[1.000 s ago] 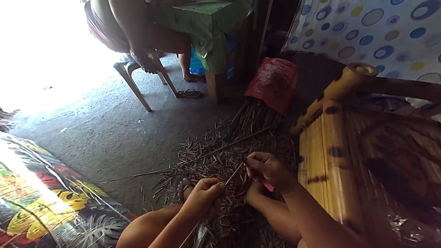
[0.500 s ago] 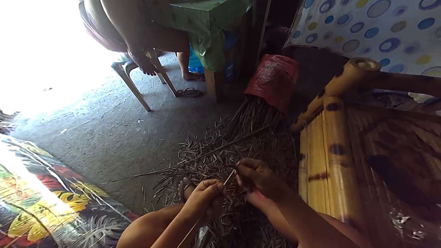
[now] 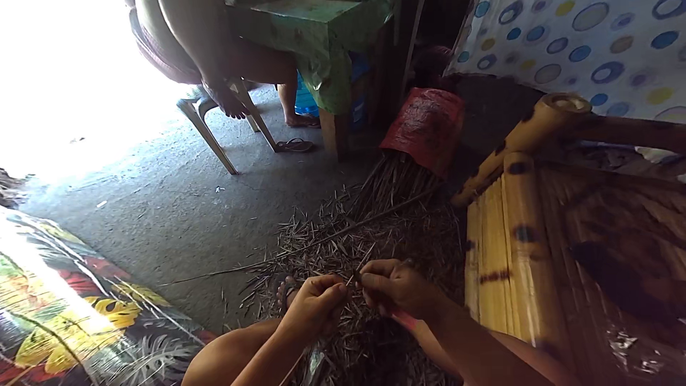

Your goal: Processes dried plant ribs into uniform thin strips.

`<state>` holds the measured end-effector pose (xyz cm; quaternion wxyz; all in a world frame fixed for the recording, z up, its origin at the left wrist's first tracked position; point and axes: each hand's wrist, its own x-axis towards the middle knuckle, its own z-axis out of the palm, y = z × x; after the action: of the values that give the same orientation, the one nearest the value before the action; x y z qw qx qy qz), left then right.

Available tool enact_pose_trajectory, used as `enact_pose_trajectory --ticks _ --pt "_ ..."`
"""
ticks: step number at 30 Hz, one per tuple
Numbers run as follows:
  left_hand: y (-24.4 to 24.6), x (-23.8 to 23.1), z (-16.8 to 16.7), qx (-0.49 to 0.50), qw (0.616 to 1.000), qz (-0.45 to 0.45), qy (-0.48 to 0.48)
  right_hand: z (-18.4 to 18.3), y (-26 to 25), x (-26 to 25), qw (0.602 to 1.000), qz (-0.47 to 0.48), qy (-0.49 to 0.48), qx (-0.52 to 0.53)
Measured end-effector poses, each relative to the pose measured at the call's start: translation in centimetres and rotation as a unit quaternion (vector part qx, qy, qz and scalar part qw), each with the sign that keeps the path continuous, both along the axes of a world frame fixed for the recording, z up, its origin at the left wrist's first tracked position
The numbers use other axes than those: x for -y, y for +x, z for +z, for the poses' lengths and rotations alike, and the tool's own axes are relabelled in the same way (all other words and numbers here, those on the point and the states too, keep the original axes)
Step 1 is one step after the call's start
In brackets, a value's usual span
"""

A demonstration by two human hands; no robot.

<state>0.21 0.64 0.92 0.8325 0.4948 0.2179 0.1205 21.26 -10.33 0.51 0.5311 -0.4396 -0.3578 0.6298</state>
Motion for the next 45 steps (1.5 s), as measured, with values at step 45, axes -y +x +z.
enact_pose_trajectory --ticks 45 --pt "-0.3 0.0 -0.3 0.043 0.994 -0.042 -0.097 0.4 3.0 -0.2 0.982 -0.184 -0.027 -0.042"
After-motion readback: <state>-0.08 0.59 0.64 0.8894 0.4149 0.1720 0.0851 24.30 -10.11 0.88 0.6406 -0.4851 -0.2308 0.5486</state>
